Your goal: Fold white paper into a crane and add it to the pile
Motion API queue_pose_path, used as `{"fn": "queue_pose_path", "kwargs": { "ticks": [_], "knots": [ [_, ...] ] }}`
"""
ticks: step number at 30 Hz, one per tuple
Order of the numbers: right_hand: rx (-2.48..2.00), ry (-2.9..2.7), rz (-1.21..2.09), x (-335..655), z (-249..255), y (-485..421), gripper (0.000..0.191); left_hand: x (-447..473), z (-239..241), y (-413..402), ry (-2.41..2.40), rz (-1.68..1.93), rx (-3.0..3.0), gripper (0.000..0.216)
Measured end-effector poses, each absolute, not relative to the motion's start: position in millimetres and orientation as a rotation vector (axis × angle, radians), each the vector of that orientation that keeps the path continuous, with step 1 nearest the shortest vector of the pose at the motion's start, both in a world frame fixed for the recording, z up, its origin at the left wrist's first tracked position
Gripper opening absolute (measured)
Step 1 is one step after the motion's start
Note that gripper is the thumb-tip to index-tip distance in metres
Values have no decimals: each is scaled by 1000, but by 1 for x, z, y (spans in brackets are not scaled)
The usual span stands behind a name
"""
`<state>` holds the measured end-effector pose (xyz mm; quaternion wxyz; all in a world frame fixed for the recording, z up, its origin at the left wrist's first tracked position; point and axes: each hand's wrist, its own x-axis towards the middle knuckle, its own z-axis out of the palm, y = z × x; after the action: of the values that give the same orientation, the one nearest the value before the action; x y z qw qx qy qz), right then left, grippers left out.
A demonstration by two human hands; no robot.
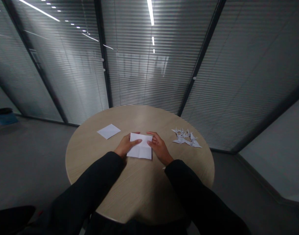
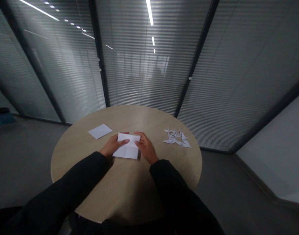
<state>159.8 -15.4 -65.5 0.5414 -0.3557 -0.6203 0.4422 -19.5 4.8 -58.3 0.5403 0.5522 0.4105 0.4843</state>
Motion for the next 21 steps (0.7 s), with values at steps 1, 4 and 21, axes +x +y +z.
{"fn": "queue_pose_path", "kwargs": {
  "ticks": [1, 4, 21],
  "knots": [
    [-855, -1477, 1015, 160, -66, -15, 31, -20, -58, 5, 965, 1164, 1288, 66],
    [-916, -1463, 911, 164, -68, -10, 17, -20, -59, 6, 892, 1161, 1279, 87],
    [-975, -1205, 972, 165, -66, -9, 43, -27, -59, 13, 937, 1279, 1544, 57]
  ]
}}
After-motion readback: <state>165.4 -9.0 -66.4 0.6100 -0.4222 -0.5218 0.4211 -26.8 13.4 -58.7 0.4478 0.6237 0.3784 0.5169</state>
